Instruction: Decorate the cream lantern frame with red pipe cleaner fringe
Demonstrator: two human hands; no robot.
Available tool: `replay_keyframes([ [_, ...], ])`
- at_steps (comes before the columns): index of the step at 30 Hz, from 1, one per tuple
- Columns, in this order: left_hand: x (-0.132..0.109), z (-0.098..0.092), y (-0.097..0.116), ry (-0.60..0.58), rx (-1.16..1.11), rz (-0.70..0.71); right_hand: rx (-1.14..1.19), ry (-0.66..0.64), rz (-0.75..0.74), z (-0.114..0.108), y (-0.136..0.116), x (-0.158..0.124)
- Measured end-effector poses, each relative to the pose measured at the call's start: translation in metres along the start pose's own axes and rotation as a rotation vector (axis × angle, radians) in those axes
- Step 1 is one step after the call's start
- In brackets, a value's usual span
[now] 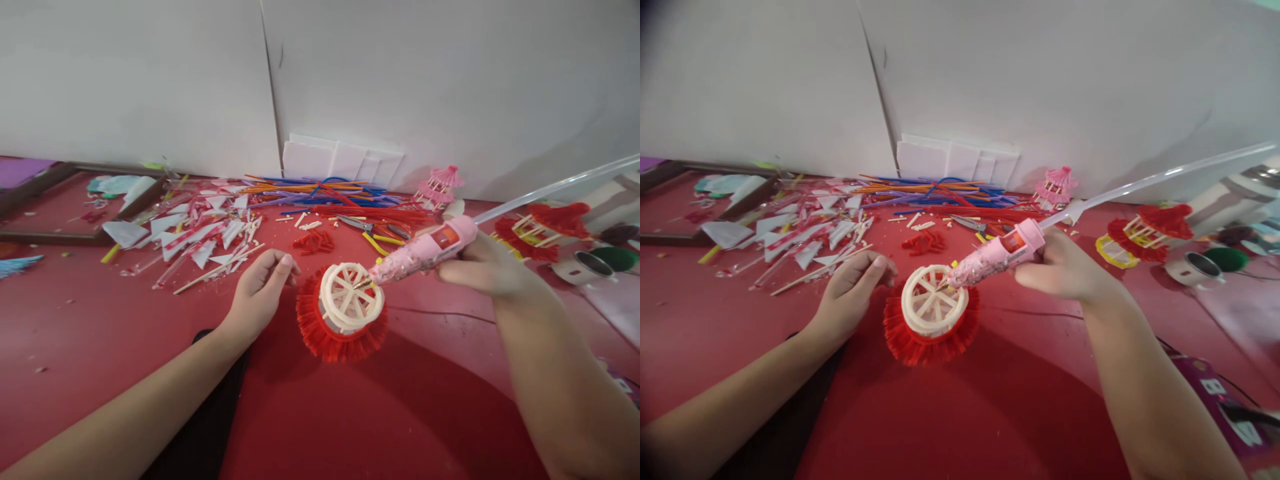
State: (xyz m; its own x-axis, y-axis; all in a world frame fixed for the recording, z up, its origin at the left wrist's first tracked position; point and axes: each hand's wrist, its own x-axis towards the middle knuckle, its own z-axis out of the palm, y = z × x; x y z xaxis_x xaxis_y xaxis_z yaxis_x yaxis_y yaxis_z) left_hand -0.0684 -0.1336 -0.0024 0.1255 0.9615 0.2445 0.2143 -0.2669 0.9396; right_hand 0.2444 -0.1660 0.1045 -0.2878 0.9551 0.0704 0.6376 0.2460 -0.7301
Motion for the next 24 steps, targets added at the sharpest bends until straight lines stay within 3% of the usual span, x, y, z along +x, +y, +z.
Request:
replay_keyframes([
  [24, 0.0006, 0.0012, 0.0062, 0.007, 0.016, -0.002, 0.025, 0.007, -0.007, 0.0012, 0.0019, 0.0015],
])
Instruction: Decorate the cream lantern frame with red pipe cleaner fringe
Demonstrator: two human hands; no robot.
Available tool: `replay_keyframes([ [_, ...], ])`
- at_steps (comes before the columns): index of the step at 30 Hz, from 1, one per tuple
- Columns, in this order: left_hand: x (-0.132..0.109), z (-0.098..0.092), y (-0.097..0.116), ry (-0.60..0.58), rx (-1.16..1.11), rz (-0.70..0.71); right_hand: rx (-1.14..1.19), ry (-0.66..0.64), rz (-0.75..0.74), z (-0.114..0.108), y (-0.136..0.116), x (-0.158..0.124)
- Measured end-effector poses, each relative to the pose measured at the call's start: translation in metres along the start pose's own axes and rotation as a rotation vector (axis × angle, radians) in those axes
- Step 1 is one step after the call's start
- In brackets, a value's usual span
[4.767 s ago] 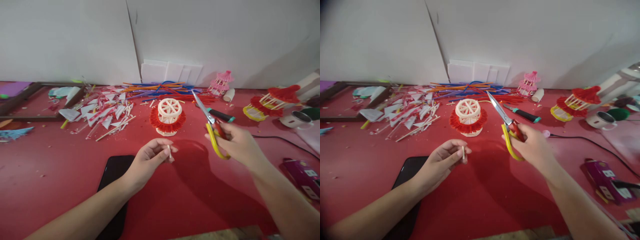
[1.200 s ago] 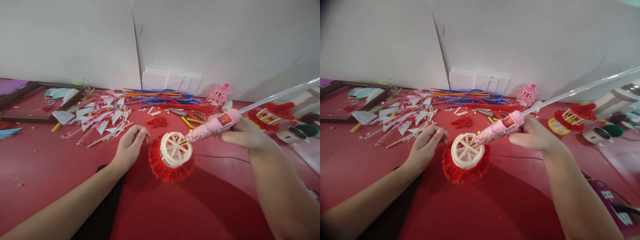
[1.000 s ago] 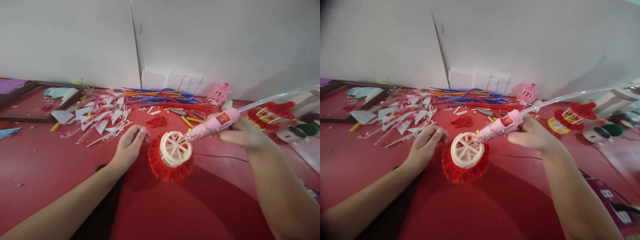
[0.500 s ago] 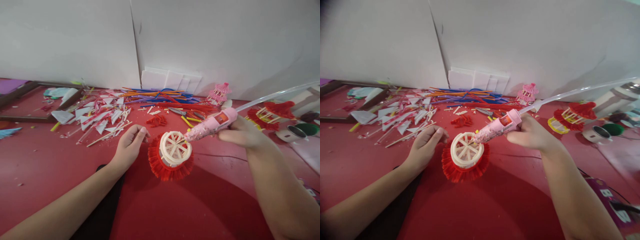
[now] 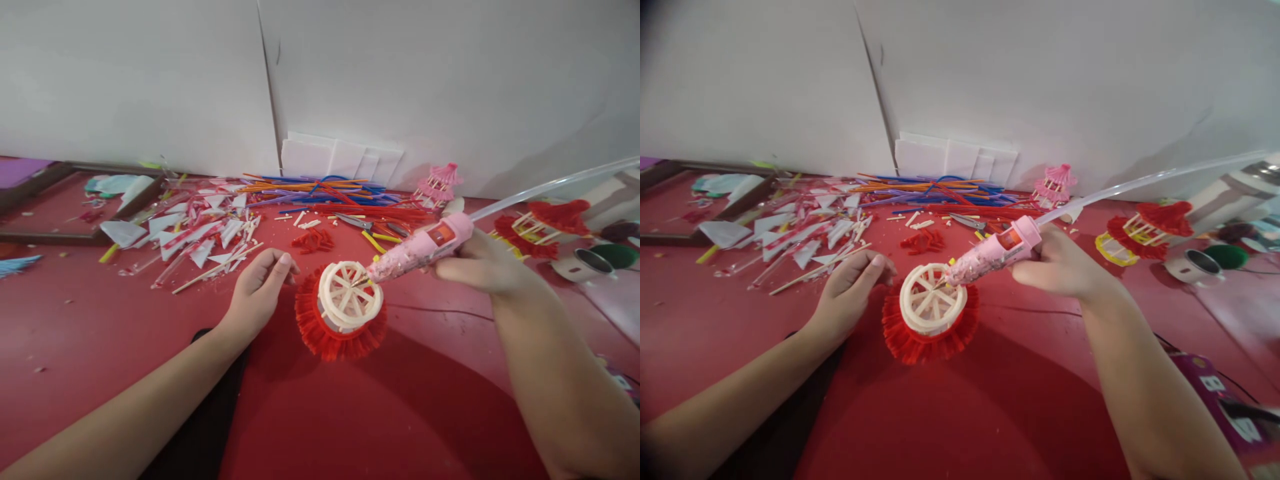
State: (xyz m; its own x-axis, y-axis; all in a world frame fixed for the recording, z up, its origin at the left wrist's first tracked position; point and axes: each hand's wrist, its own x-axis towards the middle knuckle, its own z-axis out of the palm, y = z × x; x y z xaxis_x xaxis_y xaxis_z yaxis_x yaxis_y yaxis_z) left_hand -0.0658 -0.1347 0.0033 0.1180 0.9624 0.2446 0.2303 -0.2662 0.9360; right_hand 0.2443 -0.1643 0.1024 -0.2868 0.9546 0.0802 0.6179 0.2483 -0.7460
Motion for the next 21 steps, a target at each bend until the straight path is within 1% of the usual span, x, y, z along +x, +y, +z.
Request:
replay_keyframes([
  [8, 0.0001, -0.0001, 0.0001, 0.001, 0.008, -0.001, 0.013, -0.008, 0.017, -0.0004, -0.0006, -0.0001],
  [13, -0.0002, -0.0001, -0.0017, -0.002, 0.005, -0.008, -0.021, -0.028, 0.023, -0.0018, -0.0051, -0.0005],
  [17, 0.0000, -0.0006, -0.0039, 0.000, 0.006, -0.012, -0.050, -0.011, 0.014, -0.0017, -0.0084, -0.0028],
  [21, 0.0004, -0.0009, -0.0038, -0.004, 0.000, -0.009, -0.102, 0.036, 0.011, -0.0028, -0.0079, -0.0066],
])
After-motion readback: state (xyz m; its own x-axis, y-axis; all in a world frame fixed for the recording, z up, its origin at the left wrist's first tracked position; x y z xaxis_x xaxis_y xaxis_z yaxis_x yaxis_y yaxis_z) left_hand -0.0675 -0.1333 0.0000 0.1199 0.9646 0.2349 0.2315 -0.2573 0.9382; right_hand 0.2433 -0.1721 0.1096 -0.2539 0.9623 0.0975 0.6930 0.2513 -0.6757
